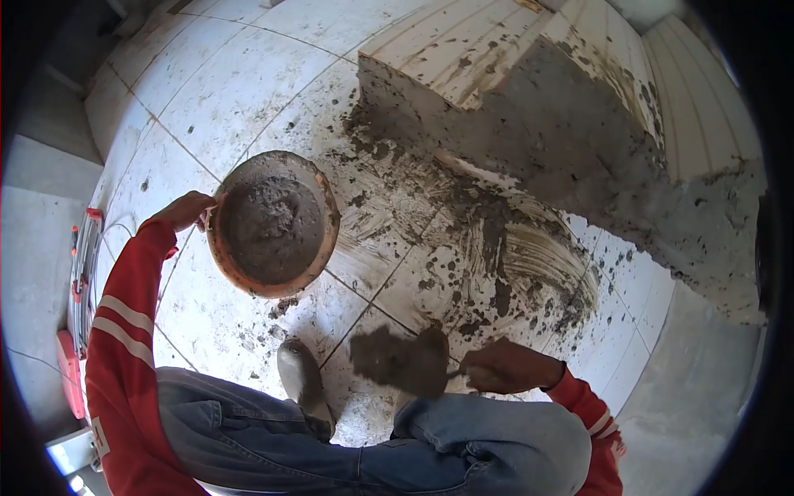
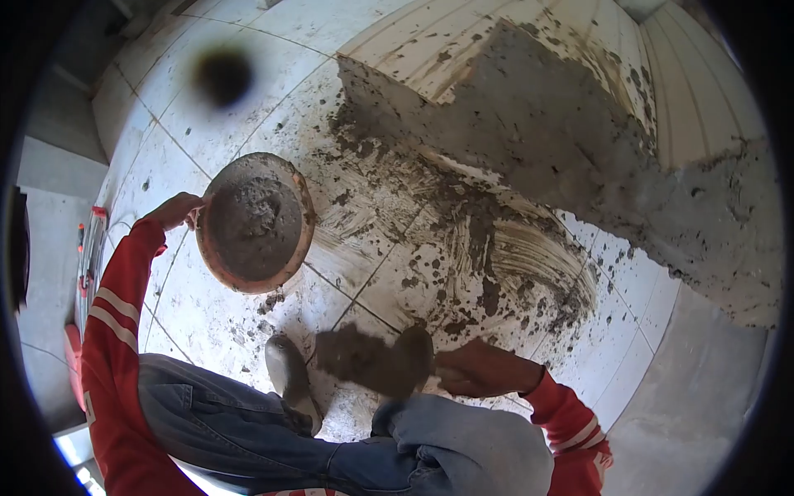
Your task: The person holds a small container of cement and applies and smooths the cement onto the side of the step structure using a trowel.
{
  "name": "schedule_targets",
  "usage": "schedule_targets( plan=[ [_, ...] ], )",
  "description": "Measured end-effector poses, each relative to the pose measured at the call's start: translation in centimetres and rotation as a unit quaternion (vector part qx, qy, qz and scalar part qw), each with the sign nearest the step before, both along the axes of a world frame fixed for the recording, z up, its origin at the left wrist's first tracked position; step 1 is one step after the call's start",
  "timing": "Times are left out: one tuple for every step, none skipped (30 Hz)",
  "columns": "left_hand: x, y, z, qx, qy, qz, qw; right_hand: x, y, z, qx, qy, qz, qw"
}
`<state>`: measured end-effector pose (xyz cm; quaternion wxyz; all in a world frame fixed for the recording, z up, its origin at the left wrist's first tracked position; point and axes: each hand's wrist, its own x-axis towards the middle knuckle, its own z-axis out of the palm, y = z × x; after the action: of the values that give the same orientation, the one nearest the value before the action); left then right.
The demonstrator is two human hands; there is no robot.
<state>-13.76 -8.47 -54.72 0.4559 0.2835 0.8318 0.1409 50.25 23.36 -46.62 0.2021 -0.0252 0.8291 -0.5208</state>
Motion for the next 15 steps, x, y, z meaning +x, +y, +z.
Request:
schedule_targets(
  plan=[
    [0.5, 0.4, 0.5, -0.025, 0.006, 0.01, 1.0, -1.6, 0.8, 0.2, -0.048, -0.053, 0.043, 0.997],
    [0.4, 0.6, 0.5, -0.025, 0.007, 0.013, 1.0, -2.9, 2.4, -1.1, -0.125, -0.241, 0.036, 0.962],
    [0.1, 0.8, 0.2, 0.004, 0.015, -0.009, 1.0, -1.6, 5.2, -6.0, -0.134, -0.233, -0.093, 0.959],
    [0.4, 0.7, -0.2, 0.031, 0.019, -0.031, 0.999, -3.3, 9.7, -9.0, -0.158, -0.134, -0.054, 0.977],
    [2.4, 1.6, 1.6, -0.017, 0.061, 0.003, 0.998, -5.8, 11.0, -6.5, -0.025, -0.141, -0.218, 0.965],
    [3.1, 1.7, 1.9, -0.017, 0.057, 0.005, 0.998, -6.9, 12.8, -5.8, 0.01, -0.128, -0.25, 0.96],
    [3.4, 1.7, 2.1, -0.031, 0.058, -0.007, 0.998, -7.7, 13.6, -4.8, 0.045, -0.115, -0.28, 0.952],
    [3.5, 1.7, 2.3, -0.042, 0.063, -0.016, 0.997, -7.4, 13.3, -3.6, 0.05, -0.113, -0.275, 0.954],
    [4.1, 1.0, 2.4, -0.02, 0.115, -0.029, 0.993, -6.8, 11.5, -1.5, 0.023, -0.084, -0.297, 0.951],
    [3.7, 0.8, 2.1, -0.019, 0.114, -0.027, 0.993, -5.8, 10.0, -0.5, -0.007, -0.06, -0.322, 0.945],
    [2.8, 0.7, 1.6, -0.014, 0.113, -0.054, 0.992, -4.8, 9.7, -0.7, 0.061, -0.02, -0.28, 0.958],
    [2.1, 0.6, 0.9, -0.01, 0.109, -0.081, 0.991, -3.2, 9.3, -1.5, 0.061, -0.023, -0.28, 0.958],
    [1.7, 0.7, -0.1, 0.019, 0.144, -0.064, 0.987, -1.3, 8.9, -3.2, 0.046, -0.033, -0.32, 0.946],
    [1.7, 1.2, -0.3, 0.045, 0.127, 0.016, 0.991, 0.1, 8.2, -5.0, 0.031, -0.043, -0.36, 0.932],
    [2.4, 2.2, 0.3, 0.021, 0.168, 0.01, 0.985, 1.2, 7.3, -6.8, 0.031, -0.043, -0.358, 0.932]
  ],
)
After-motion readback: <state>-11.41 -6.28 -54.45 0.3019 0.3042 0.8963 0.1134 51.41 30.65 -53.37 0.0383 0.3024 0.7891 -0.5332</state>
